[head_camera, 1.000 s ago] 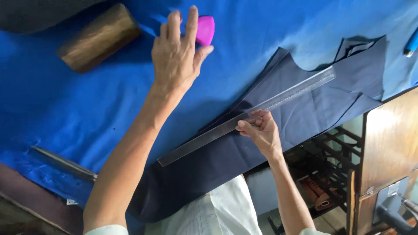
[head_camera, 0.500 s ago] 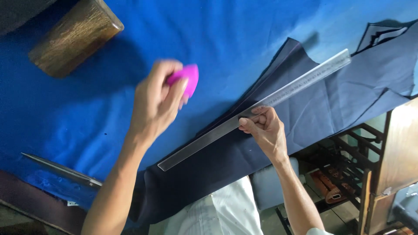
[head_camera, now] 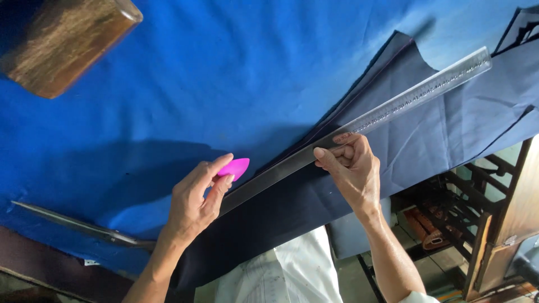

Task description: The person unfolds a dark fabric on a blue-covered table, then uses a ruler and a pink chalk marker to draw straight lines along the fabric edges. The person then picks up shears and begins cutting along the marked lines.

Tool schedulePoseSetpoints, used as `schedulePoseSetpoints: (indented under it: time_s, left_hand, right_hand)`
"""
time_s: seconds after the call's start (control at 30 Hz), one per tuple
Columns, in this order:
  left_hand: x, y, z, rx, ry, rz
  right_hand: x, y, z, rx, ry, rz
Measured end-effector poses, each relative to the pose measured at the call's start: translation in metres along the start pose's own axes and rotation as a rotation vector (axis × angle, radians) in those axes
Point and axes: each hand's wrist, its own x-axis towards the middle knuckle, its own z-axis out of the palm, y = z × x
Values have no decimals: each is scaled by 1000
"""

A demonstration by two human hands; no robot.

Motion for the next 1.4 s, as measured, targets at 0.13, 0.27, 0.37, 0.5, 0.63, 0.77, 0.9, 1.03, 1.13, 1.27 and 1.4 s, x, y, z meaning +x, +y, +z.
schedulePoseSetpoints:
  time_s: [0.13,0.27,0.37,0.5,0.63,0.77,0.9,1.03,1.13,1.27,1.4]
  left_hand:
    - [-6,-6,8,119,18,55]
    - [-2,-4,11,153,1,99]
    - [6,7,10,144,0,123]
    - [8,5,7,114,-31,130]
    - [12,8,6,98,-67,134]
    - [13,12,4,70,-78,151]
    - [14,9,3,74,-85,158]
    - [17,12,2,82,-102,157]
    - [20,13,2,77,-114,175]
    - [23,17,2,87,-119,199]
    - [19,14,2,166,-188,285]
  right_hand:
    - [2,-2,1,-8,22,0]
    - [1,1,3,-101,29,-34]
    - [1,5,3,-105,38,-34]
    - [3,4,3,-129,29,-39]
    - [2,6,3,-115,27,-61]
    - [4,7,3,-154,23,-91]
    - [4,7,3,-107,21,-77]
    - [5,7,3,-107,28,-64]
    - [5,6,4,-106,30,-62]
    - [4,5,5,-81,38,-42]
    - [0,-10,11,-243,91,102]
